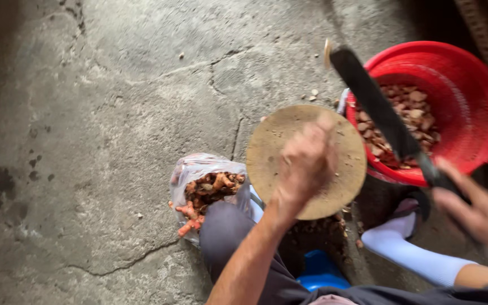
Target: The person sits on a low stool and uses a large knife to chop brown root vegetables on a round wooden board. Chopped pieces are pushed into a red basket, while peels and trimmings fall onto the floor or into a plastic bag.
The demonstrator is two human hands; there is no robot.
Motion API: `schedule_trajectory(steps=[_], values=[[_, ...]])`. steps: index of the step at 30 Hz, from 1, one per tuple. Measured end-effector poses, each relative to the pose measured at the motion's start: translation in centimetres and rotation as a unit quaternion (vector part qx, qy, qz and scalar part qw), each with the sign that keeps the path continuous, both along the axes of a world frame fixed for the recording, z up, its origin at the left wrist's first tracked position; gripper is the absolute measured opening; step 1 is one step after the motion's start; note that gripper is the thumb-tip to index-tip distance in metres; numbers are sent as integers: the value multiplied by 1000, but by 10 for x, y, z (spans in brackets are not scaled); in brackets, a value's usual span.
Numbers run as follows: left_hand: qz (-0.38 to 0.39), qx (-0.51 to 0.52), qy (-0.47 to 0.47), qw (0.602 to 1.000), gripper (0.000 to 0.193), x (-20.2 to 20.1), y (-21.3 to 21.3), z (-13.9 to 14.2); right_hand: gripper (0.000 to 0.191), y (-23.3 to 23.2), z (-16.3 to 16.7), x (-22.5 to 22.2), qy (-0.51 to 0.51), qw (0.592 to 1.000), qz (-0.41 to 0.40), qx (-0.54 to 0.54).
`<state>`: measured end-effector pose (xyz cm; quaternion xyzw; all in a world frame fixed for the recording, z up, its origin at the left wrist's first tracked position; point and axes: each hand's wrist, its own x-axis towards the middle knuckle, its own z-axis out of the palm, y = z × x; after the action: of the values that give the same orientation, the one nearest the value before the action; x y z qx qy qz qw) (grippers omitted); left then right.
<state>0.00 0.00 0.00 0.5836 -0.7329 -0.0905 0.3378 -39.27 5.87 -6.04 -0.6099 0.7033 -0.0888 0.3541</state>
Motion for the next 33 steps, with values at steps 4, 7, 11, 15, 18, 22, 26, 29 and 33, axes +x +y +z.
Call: schedule_trajectory(steps=[4,7,11,15,18,22,26,29,33], values=[[80,-69,156,982,66,-37,-33,-55,86,136,14,-62,-21,999,-17,38],[-36,-46,92,994,37,-66,-46,-80,80,191,-3,-71,-100,988,77,-95],[-109,316,617,713,57,-88,-42,-94,82,228,-17,-63,-168,971,-98,142],[-111,349,708,604,54,-121,-53,-95,75,223,-18,-56,-171,978,-107,50],[-91,327,794,505,63,-139,-69,-101,71,213,3,-42,-186,972,-139,-18],[-65,367,652,661,86,-155,-88,-111,69,190,34,-16,-108,971,-204,-69],[-72,180,257,947,91,-177,-96,-112,68,138,44,-11,114,956,-47,-268],[-91,279,374,880,81,-174,-95,-99,67,116,62,-22,219,952,9,-214],[-197,261,422,845,64,-164,-91,-79,58,59,30,-26,348,918,125,-146]])
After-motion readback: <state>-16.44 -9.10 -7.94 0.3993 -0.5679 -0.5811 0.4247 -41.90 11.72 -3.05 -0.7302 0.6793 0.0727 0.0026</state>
